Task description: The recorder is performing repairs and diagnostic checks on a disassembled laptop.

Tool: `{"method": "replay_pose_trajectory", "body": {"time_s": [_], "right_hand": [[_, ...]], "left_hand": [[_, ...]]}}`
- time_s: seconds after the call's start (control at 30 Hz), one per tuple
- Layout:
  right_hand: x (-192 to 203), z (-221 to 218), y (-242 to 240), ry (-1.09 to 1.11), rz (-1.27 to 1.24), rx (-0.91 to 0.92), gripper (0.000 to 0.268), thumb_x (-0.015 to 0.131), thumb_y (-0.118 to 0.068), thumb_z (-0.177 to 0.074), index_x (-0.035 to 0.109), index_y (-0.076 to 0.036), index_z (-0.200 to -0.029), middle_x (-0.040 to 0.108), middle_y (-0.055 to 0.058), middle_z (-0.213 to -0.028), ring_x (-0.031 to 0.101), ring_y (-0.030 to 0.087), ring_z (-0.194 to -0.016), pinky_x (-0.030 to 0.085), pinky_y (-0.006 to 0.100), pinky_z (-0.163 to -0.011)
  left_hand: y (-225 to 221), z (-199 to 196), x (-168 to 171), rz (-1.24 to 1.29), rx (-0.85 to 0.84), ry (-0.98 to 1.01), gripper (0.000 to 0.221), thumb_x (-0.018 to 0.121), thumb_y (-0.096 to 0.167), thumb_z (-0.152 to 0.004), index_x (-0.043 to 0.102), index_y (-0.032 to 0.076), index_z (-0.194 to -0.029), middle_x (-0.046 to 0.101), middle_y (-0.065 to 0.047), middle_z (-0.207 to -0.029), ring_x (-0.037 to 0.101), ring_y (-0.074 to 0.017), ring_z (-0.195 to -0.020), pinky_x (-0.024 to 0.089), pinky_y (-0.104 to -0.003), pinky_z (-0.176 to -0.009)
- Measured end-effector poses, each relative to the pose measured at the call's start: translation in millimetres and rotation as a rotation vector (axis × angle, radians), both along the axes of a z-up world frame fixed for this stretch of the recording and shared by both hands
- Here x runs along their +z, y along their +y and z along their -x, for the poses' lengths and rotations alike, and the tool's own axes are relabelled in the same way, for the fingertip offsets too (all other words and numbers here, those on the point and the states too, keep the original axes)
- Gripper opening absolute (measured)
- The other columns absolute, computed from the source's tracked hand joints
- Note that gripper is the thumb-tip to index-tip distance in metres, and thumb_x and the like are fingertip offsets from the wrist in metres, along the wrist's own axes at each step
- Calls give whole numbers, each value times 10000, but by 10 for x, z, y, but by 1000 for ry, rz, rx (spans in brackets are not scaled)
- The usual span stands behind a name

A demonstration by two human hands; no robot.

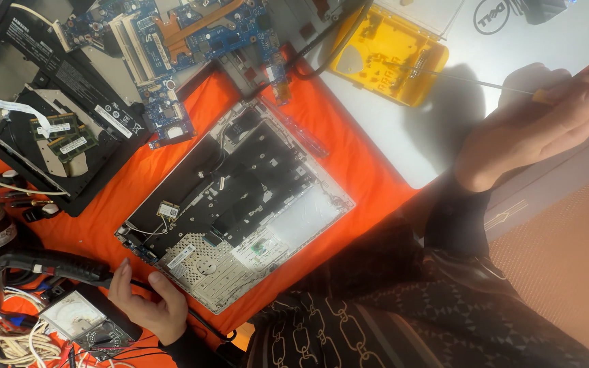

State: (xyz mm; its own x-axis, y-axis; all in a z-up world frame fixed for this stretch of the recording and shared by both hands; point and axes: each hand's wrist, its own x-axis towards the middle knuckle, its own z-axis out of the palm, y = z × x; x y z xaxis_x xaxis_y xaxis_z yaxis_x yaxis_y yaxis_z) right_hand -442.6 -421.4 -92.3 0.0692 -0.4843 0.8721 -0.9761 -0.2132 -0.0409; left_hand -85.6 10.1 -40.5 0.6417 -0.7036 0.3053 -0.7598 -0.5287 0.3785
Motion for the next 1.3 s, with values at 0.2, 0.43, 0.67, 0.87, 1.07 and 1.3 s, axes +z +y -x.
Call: {"method": "replay_pose_trajectory", "body": {"time_s": [0.2, 0.43, 0.67, 0.87, 1.07, 1.3], "right_hand": [[213, -180, -49, -9, 14, 150, 521, 529, -48, -1161, 321, -146, -1628, 507, 182, -1371, 614, 255, -1222, 560, 280, -1002], [122, -159, -52, -1192, -328, 584, 547, 488, -342, -1219, 530, 114, -1518, 456, 88, -957, 439, 189, -873, 395, 276, -806], [240, -289, -51, -1260, -282, 612, 447, 575, -366, -1140, 569, 71, -1235, 498, 69, -963, 495, 194, -924, 432, 339, -851], [190, -258, -130, -1300, -217, 668, 436, 610, -379, -1102, 594, 56, -1124, 537, 91, -1014, 523, 209, -989, 430, 371, -947], [154, -189, -256, -1269, -193, 666, 411, 603, -418, -1055, 589, -9, -1086, 537, 68, -996, 521, 195, -953, 438, 358, -919], [247, -224, -307, -1370, -265, 872, 411, 629, -391, -1101, 519, -2, -1025, 442, 72, -968, 428, 204, -865, 368, 340, -752]], "left_hand": [[5, -9, 8, 14, 3, 29, 343, 568, 72, -1108, 468, -68, -1405, 551, -253, -1395, 551, -392, -1296, 444, -449, -1109], [41, -7, 5, 111, 19, 83, 368, 563, 63, -1103, 449, -57, -1433, 539, -247, -1416, 544, -385, -1312, 422, -450, -1158], [-216, -288, 454, 121, -71, 45, 431, 650, 72, -1082, 451, -46, -1447, 579, -237, -1370, 560, -371, -1253, 440, -418, -1118], [-376, -662, 515, 150, -138, 6, 428, 703, 85, -1103, 493, -19, -1461, 616, -186, -1347, 563, -349, -1234, 440, -409, -1115], [-416, -678, 541, 198, -162, 105, 452, 731, 116, -1053, 523, 17, -1441, 638, -133, -1352, 548, -326, -1284, 397, -417, -1168], [-361, -682, 631, -17, -280, -16, 619, 869, 313, -913, 601, 2, -1376, 638, -139, -1318, 529, -319, -1299, 316, -494, -1226]]}}
